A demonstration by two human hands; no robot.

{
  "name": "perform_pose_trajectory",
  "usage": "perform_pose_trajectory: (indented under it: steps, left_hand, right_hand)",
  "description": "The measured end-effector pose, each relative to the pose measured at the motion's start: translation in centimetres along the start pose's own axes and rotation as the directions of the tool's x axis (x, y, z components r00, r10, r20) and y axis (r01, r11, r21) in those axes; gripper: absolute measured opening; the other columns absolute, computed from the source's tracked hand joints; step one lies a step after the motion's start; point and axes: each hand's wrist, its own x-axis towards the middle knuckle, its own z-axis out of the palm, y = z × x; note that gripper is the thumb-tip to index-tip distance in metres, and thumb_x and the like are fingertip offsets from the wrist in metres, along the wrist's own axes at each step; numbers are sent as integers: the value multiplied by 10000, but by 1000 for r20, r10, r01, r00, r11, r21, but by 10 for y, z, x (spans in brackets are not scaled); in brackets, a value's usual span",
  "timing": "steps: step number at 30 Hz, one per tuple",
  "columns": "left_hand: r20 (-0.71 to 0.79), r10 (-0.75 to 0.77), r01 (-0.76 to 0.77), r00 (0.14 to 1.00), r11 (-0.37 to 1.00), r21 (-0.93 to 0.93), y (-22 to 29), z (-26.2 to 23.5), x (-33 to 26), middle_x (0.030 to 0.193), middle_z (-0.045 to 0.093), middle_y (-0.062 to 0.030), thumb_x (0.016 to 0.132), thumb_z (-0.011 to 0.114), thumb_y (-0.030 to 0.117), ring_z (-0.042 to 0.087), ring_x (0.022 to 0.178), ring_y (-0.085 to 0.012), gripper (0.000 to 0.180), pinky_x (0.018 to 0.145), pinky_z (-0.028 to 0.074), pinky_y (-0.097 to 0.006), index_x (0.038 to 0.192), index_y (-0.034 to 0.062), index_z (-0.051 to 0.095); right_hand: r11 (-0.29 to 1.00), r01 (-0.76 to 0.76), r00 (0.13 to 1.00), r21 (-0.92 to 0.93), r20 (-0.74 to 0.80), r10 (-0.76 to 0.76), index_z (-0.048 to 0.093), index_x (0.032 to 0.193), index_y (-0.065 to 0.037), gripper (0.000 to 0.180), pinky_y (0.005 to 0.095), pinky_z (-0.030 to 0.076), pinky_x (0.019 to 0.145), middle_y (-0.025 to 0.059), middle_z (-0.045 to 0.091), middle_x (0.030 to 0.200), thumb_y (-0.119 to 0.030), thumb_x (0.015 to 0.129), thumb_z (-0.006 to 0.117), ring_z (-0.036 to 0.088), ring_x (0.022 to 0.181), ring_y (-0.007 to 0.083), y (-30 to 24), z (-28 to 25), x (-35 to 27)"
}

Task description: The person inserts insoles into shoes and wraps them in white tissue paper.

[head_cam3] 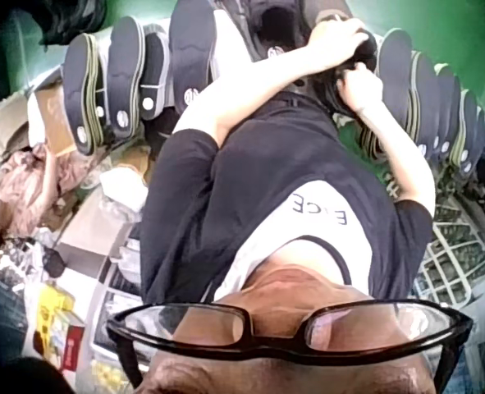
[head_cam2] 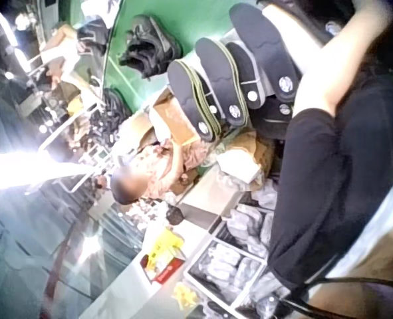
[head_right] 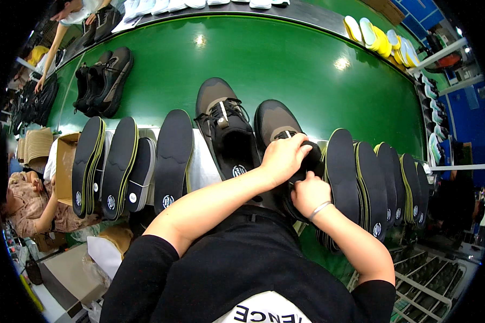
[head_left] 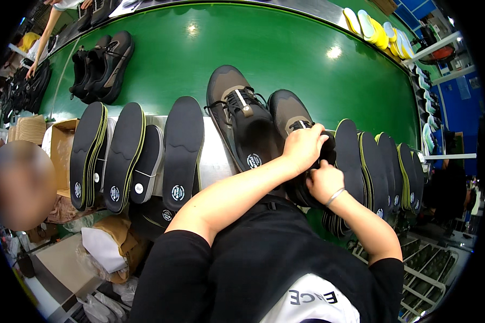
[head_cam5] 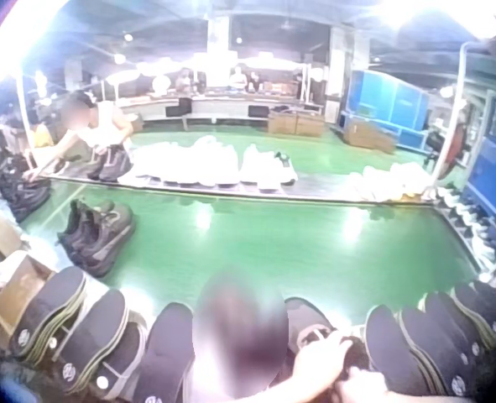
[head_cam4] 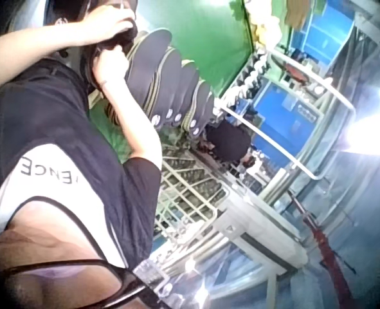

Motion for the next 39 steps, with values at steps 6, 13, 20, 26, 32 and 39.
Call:
perform_pose_trajectory:
  steps: [6,13,20,26,32,39]
  left_hand:
    - [-37,37,-37,999,999,-13,-2,0,-3,682,584,-151,798,516,245,577,667,-314,207,592,451,-406,903,68,541]
    - [-66,103,-104,993,995,-10,-8,4,-4,677,580,-149,794,522,235,571,661,-319,188,579,443,-404,893,75,532]
    - [-67,105,-106,992,994,-14,-4,2,-5,673,576,-150,785,531,223,570,664,-317,179,581,444,-402,883,74,533]
    - [-5,36,-36,999,999,-36,-1,-9,-2,757,597,-160,784,544,204,588,718,-312,186,636,466,-368,894,57,568]
    - [11,33,-31,999,988,-152,-9,-9,1,792,604,-154,795,554,173,605,728,-272,195,658,460,-296,926,29,556]
    - [54,24,-18,998,993,-117,-5,-9,2,853,605,-156,795,558,187,605,777,-259,231,684,454,-291,952,18,553]
  right_hand:
    - [994,2,984,-106,179,17,637,787,-60,196,347,480,682,167,536,894,-210,704,541,565,786,264,0,17,13]
    - [983,-20,782,180,616,-97,630,862,-23,348,347,462,752,171,567,977,-319,684,580,572,869,253,23,-10,44]
    - [982,18,852,-189,517,84,634,893,-77,202,335,488,704,109,609,945,-144,727,541,598,865,221,-3,11,40]
    - [980,176,887,-95,447,-117,654,791,-90,182,340,480,655,113,632,804,-143,722,493,614,772,249,5,19,32]
    - [894,316,720,318,533,-444,548,959,17,365,420,229,984,164,610,833,-269,740,489,565,894,286,29,-23,-5]
    - [862,487,608,141,654,-450,555,867,36,387,401,139,1028,131,609,705,-311,700,519,583,831,253,26,9,-3]
